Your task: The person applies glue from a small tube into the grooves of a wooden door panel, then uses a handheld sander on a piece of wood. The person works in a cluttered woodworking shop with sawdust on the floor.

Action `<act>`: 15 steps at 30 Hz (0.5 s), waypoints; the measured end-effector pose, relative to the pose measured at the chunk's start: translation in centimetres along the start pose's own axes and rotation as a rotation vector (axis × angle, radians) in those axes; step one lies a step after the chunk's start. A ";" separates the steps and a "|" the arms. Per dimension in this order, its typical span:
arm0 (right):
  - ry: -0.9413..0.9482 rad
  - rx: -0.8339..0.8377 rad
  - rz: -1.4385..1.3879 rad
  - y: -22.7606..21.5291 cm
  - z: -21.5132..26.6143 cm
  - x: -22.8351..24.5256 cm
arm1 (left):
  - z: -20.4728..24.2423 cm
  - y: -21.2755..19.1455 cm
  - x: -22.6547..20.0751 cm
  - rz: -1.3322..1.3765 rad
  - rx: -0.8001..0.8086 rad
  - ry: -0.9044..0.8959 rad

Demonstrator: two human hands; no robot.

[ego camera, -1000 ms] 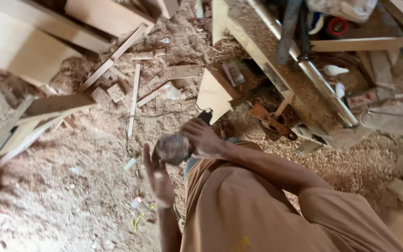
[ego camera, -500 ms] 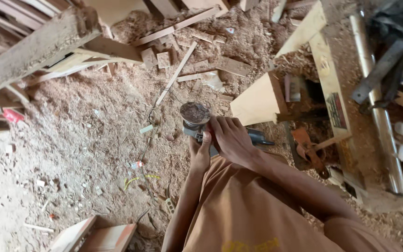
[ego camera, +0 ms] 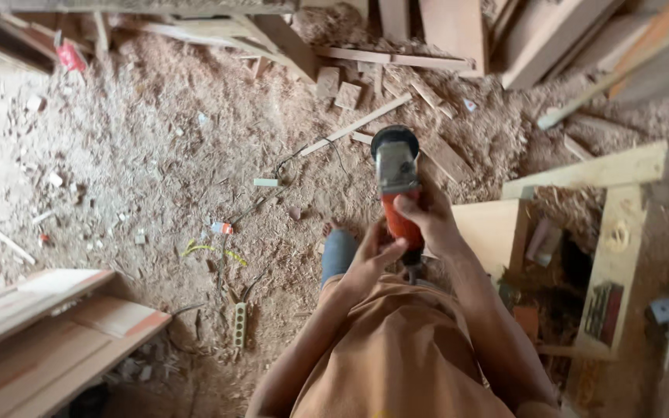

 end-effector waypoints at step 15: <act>0.134 -0.654 -0.138 6.9 -20.9 -8.3 | -8.3 -17.9 -6.3 -0.521 -0.322 0.330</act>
Point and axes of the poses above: each hand's wrist, its own z-axis away from the middle knuckle, its own y-axis out of the palm, x = y × z, the point moved 3 cm from there along -z, towards the middle knuckle, and after that the axes turned 2 degrees about -y, right-handed, at the moved point
